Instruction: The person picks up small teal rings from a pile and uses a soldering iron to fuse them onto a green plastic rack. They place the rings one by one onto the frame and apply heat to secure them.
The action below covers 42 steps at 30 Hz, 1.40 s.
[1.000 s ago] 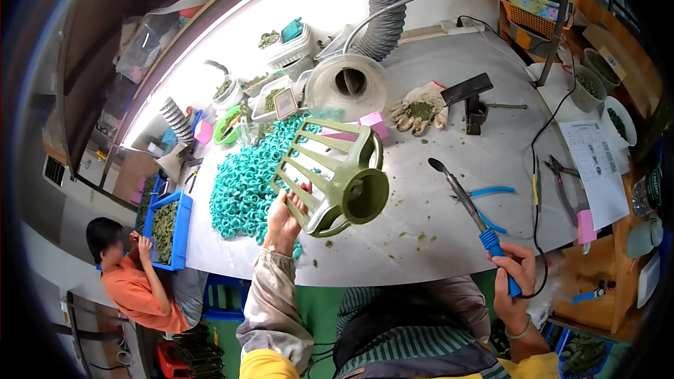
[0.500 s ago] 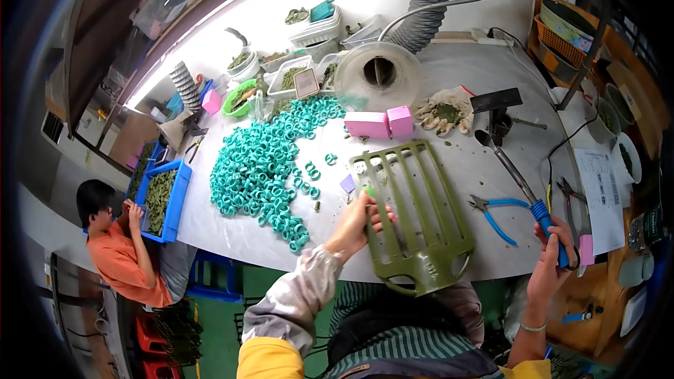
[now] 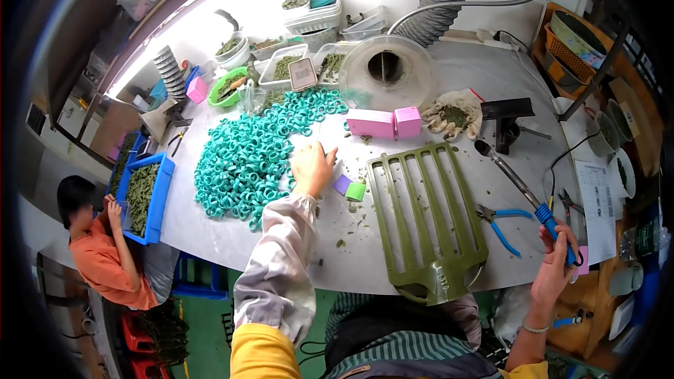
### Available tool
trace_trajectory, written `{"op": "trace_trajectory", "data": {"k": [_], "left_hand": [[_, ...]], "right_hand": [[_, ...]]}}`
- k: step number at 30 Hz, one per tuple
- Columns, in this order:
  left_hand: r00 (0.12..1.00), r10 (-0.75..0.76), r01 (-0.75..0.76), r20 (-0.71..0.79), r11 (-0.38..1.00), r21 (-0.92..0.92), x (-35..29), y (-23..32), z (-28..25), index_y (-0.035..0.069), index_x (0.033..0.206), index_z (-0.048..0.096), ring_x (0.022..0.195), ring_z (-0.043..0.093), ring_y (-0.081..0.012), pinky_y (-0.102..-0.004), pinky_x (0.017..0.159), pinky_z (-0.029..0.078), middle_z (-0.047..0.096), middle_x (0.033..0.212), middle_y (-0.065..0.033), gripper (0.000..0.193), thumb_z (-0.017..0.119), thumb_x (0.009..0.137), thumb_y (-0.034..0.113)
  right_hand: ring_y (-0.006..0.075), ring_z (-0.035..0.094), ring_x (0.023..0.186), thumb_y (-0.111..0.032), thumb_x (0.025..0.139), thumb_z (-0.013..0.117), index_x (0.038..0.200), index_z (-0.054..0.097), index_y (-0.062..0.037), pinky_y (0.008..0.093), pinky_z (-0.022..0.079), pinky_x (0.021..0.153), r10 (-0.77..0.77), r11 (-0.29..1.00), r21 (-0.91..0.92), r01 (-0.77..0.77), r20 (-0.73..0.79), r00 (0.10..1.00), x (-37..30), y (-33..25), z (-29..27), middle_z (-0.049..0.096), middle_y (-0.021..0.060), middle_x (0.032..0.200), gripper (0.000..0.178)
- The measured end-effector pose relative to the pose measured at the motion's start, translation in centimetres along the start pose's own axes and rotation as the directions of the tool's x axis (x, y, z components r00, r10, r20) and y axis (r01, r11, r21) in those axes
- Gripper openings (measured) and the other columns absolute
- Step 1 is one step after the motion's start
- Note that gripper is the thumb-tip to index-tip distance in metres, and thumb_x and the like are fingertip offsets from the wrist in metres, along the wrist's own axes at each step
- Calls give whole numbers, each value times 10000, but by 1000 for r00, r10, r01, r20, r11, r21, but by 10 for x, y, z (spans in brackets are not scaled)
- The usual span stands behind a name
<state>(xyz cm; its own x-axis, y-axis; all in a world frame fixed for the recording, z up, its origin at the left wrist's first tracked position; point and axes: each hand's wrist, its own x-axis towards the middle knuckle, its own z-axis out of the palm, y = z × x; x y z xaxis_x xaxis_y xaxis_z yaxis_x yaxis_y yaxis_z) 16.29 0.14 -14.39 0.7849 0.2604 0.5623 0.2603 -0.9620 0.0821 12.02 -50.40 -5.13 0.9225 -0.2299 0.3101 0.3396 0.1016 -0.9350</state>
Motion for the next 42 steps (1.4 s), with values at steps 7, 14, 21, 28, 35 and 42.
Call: {"op": "trace_trajectory", "data": {"k": [7, 14, 21, 28, 35, 42], "left_hand": [[979, -85, 145, 184, 928, -344, 6, 7, -6, 25, 901, 652, 862, 622, -325, -419, 755, 498, 640, 922, -161, 212, 755, 822, 192], [868, 34, 287, 495, 778, -559, -10, 14, -43, 97, 1081, 706, 727, 621, -160, -298, 693, 510, 658, 972, -67, 236, 723, 845, 103], [854, 30, 403, 520, 593, -697, -18, 5, -80, 74, 1095, 720, 819, 673, -192, -297, 757, 545, 660, 1081, -107, 216, 661, 887, 84], [742, 71, 558, 666, 487, -673, -32, -7, -88, 59, 1184, 685, 799, 621, -95, -244, 693, 496, 659, 1034, -50, 262, 621, 935, 113], [719, 47, 616, 693, 417, -668, -23, 18, -83, 71, 1173, 678, 886, 650, -117, -251, 768, 519, 638, 1065, -43, 252, 656, 924, 104], [906, 115, 295, 407, 517, -803, 0, 54, -46, 49, 1140, 689, 953, 658, -213, -324, 842, 536, 658, 1125, -95, 267, 697, 875, 74]], "right_hand": [[217, 688, 892, -112, 1004, 528, 1023, 635, 35, 336, 575, 837, 96, 995, -15, -95, 37, 995, 0, -5, 23, 642, 141, 1109, 183], [249, 691, 946, -40, 959, 570, 1040, 644, 51, 340, 579, 844, 138, 990, -85, -114, 384, 913, 6, -7, 85, 620, 153, 1151, 142], [235, 653, 1010, 119, 836, 601, 1024, 665, -23, 340, 535, 855, -15, 923, -163, 348, 890, 455, 41, -20, 122, 634, 133, 1177, 244], [318, 613, 1028, 131, 758, 641, 979, 654, -66, 377, 519, 838, -46, 800, -21, 600, 994, 96, 58, -26, 141, 651, 93, 1151, 296], [263, 668, 982, 66, 848, 598, 1078, 652, -20, 363, 549, 845, -48, 857, -125, 500, 947, 319, 54, -37, 127, 647, 137, 1127, 251], [208, 730, 801, -221, 1021, 511, 1037, 650, 53, 301, 608, 730, 247, 969, -63, -239, 250, 936, 16, 7, 118, 702, 123, 896, 308]]}}
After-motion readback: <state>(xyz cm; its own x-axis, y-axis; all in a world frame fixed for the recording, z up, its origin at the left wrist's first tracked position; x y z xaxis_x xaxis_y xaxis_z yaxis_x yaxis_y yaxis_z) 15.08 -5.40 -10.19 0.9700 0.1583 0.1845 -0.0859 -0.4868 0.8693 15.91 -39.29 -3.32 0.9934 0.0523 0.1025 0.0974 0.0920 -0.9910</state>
